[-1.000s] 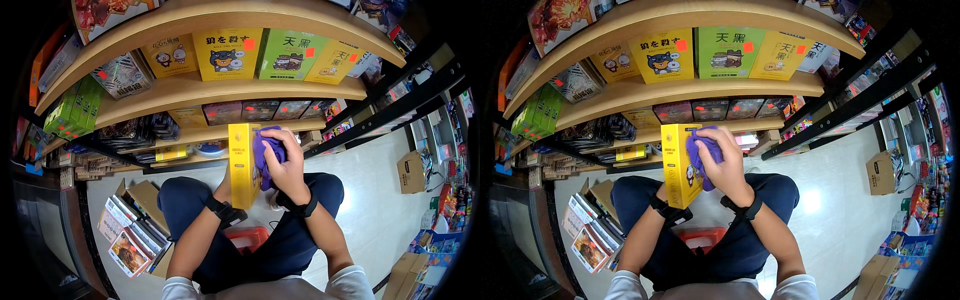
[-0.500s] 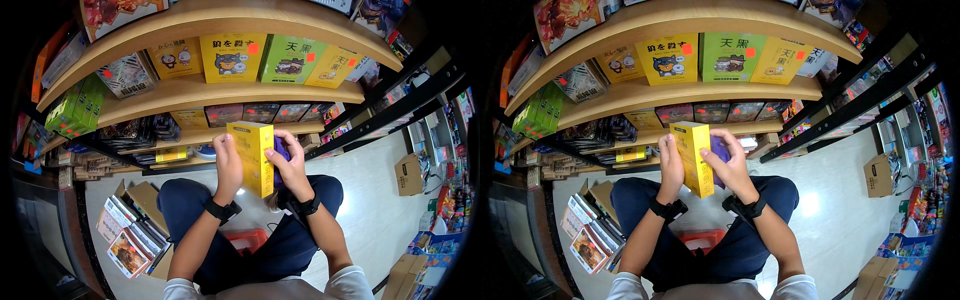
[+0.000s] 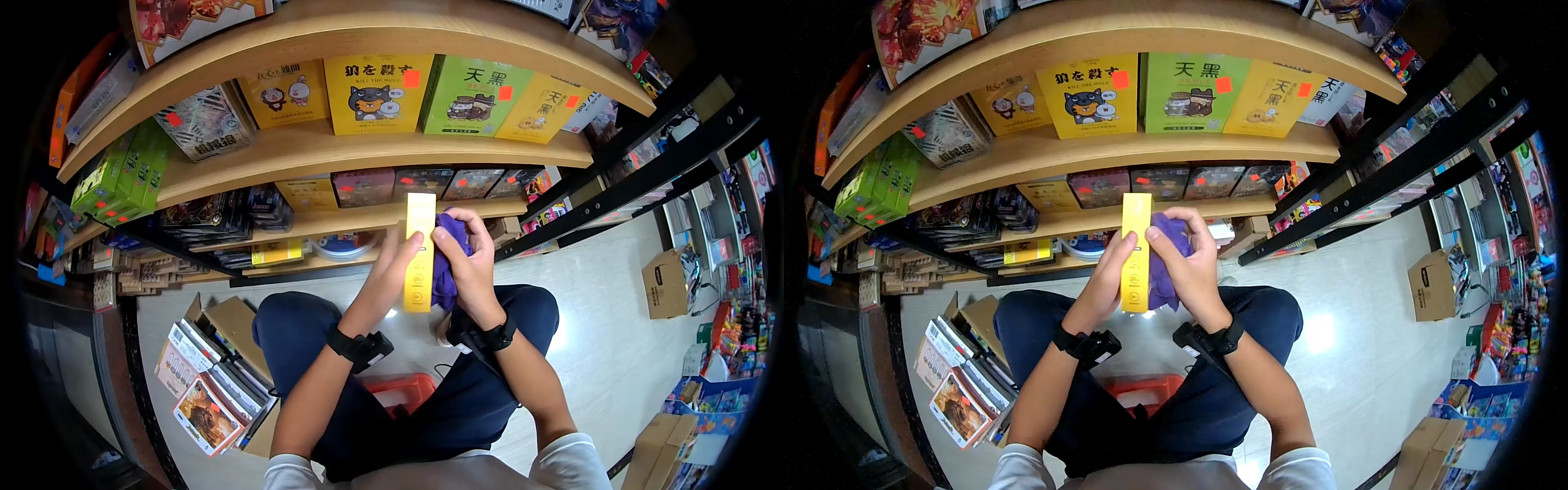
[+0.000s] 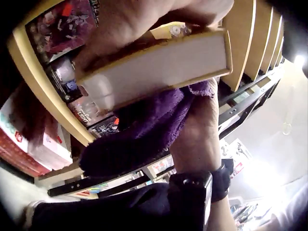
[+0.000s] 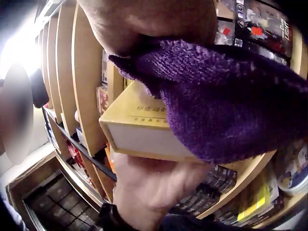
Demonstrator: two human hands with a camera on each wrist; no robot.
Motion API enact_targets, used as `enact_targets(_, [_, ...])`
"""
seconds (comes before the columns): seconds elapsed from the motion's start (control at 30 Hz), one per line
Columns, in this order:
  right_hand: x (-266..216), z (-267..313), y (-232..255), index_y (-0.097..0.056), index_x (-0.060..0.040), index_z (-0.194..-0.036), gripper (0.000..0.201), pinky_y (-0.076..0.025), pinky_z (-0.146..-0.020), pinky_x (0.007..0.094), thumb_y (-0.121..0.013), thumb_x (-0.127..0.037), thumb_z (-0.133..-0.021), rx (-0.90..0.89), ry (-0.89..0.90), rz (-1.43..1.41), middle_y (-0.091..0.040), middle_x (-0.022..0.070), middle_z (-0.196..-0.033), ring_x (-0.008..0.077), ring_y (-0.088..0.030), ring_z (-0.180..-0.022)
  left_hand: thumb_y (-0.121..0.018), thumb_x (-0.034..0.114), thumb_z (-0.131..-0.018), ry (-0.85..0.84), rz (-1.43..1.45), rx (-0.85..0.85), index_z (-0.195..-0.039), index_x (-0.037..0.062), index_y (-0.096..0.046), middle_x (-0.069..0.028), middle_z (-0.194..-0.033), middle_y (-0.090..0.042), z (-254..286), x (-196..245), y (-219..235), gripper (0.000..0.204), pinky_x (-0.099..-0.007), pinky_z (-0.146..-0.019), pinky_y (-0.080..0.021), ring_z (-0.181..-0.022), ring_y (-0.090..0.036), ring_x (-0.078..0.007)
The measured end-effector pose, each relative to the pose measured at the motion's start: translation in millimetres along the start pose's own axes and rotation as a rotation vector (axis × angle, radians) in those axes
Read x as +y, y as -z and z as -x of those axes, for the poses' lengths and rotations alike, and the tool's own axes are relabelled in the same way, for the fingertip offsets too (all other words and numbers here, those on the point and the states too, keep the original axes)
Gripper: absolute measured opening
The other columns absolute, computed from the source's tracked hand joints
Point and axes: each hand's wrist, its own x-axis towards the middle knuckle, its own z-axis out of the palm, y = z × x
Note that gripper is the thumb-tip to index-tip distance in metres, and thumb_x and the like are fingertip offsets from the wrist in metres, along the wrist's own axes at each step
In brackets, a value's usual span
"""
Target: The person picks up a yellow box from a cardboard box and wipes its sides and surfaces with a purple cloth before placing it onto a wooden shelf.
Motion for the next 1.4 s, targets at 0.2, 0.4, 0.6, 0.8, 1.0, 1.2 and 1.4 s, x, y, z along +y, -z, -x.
enact_targets(0.2, [-5, 2, 10, -0.055, 0.0001, -0.114, 0.033, -0.043, -0.090, 0.0324, -0.059, -0.021, -0.088, -0.186, 0.461, 0.133, -0.056, 0.0126, -0.106, 0.0211, -0.054, -0.099, -0.035, 0.046, -0.098, 0.139, 0.450, -0.100, -0.127, 0.0061, -0.051, -0.0111, -0.115, -0.062, -3, -6, 1, 0.052, -0.0348, -0.090, -0.050, -0.101, -0.063, -0.0207])
enact_targets(0.4, [-10, 5, 5, -0.061, -0.0019, -0.110, 0.035, -0.045, -0.085, 0.0404, -0.062, 0.002, -0.075, -0.289, 0.722, 0.556, -0.058, 0.0187, -0.104, 0.0355, -0.056, -0.094, -0.034, 0.044, -0.096, 0.104, 0.551, -0.127, -0.128, 0.0043, -0.050, -0.0117, -0.119, -0.060, 1, -5, 13, 0.054, -0.0358, -0.093, -0.048, -0.105, -0.061, -0.0225])
enact_targets(0.6, [-9, -15, 11, -0.062, -0.0016, -0.105, 0.027, -0.046, -0.079, 0.0382, -0.061, 0.002, -0.079, -0.010, 0.684, 0.692, -0.058, 0.0166, -0.097, 0.0333, -0.057, -0.087, -0.030, 0.045, -0.095, 0.125, 0.569, -0.206, -0.132, 0.0026, -0.047, -0.0145, -0.122, -0.059, 8, 7, 13, 0.058, -0.0396, -0.095, -0.047, -0.106, -0.061, -0.0266])
enact_targets(0.8, [-10, -12, 14, -0.062, 0.0000, -0.104, 0.022, -0.045, -0.080, 0.0305, -0.058, 0.002, -0.083, 0.064, 0.553, 0.630, -0.057, 0.0145, -0.095, 0.0258, -0.057, -0.088, -0.033, 0.045, -0.095, 0.155, 0.418, -0.185, -0.129, 0.0025, -0.049, -0.0136, -0.117, -0.060, 7, 0, 7, 0.057, -0.0381, -0.091, -0.048, -0.102, -0.061, -0.0252])
enact_targets(1.0, [-13, -2, 12, -0.062, -0.0010, -0.106, 0.026, -0.046, -0.080, 0.0331, -0.062, 0.002, -0.080, -0.097, 0.581, 0.572, -0.058, 0.0150, -0.099, 0.0284, -0.058, -0.089, -0.032, 0.046, -0.095, 0.209, 0.314, -0.175, -0.121, 0.0038, -0.053, -0.0106, -0.105, -0.063, 3, -13, 7, 0.053, -0.0318, -0.080, -0.050, -0.090, -0.062, -0.0194])
enact_targets(1.2, [-14, 5, 7, -0.062, -0.0058, -0.112, 0.032, -0.045, -0.089, 0.0374, -0.066, -0.004, -0.080, -0.401, 0.491, 0.527, -0.057, 0.0178, -0.109, 0.0337, -0.056, -0.099, -0.028, 0.046, -0.096, 0.005, 0.459, -0.013, -0.123, 0.0019, -0.053, -0.0126, -0.114, -0.062, -4, -15, 10, 0.057, -0.0346, -0.092, -0.049, -0.103, -0.062, -0.0224])
enact_targets(1.4, [-11, 11, 2, -0.063, -0.0091, -0.113, 0.035, -0.044, -0.087, 0.0384, -0.067, 0.000, -0.080, -0.537, 0.503, 0.472, -0.055, 0.0152, -0.107, 0.0332, -0.053, -0.097, -0.030, 0.054, -0.092, -0.051, 0.482, 0.058, -0.124, 0.0021, -0.051, -0.0145, -0.112, -0.062, 1, 8, 14, 0.064, -0.0359, -0.091, -0.048, -0.101, -0.061, -0.0242])
